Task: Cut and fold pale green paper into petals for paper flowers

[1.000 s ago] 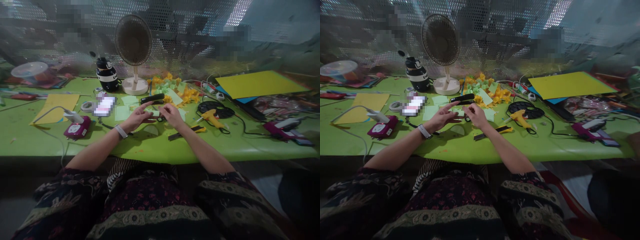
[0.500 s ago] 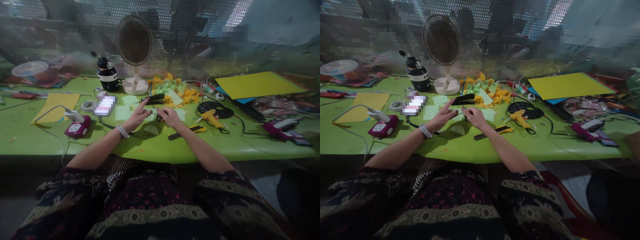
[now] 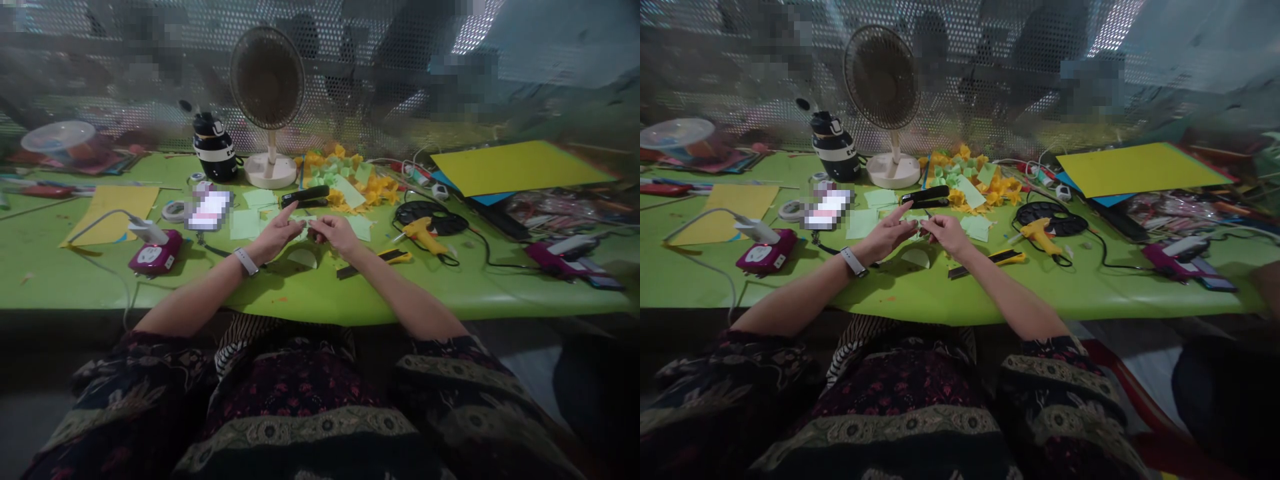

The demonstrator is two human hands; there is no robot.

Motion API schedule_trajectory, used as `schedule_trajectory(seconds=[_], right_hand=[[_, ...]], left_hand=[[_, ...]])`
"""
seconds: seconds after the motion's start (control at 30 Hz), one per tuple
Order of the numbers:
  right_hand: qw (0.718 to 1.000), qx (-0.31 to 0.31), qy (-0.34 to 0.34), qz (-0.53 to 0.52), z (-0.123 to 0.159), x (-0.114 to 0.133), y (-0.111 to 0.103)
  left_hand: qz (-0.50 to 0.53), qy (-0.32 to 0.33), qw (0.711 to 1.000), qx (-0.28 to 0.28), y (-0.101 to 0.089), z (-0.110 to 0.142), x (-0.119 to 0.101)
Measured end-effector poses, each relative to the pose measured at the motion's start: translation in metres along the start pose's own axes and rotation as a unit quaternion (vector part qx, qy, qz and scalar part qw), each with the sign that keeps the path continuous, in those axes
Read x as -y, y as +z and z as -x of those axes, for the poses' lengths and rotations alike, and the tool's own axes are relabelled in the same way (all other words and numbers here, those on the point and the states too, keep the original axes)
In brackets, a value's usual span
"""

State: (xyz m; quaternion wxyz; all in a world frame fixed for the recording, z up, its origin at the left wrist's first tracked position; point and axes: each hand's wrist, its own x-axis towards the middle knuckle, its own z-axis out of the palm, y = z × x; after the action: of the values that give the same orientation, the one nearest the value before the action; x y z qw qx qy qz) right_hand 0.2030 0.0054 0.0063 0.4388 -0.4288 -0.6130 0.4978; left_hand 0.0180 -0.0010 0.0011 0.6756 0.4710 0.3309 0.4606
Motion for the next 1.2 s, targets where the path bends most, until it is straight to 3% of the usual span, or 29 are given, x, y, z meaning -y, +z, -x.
schedule_trajectory(seconds=[0.13, 0.5, 0.67, 0.87, 1.2], right_hand=[[0.999, 0.014, -0.018, 0.034, 0.000, -0.001, 0.000], [0.991, 0.001, -0.032, 0.132, 0.004, 0.001, 0.002], [0.992, 0.019, -0.020, 0.127, 0.003, 0.003, 0.000], [0.995, 0.058, 0.025, 0.081, 0.004, 0.009, -0.005], [0.988, 0.051, 0.076, 0.123, 0.003, 0.005, 0.000]], left_hand=[[0.003, 0.005, 1.000, -0.021, 0.001, 0.001, -0.005], [-0.119, -0.020, 0.991, -0.053, -0.001, 0.002, -0.018], [-0.127, -0.031, 0.991, -0.037, -0.010, -0.001, -0.022], [-0.171, -0.084, 0.981, 0.029, -0.022, -0.006, -0.024], [-0.178, -0.090, 0.979, 0.028, -0.030, -0.011, -0.018]])
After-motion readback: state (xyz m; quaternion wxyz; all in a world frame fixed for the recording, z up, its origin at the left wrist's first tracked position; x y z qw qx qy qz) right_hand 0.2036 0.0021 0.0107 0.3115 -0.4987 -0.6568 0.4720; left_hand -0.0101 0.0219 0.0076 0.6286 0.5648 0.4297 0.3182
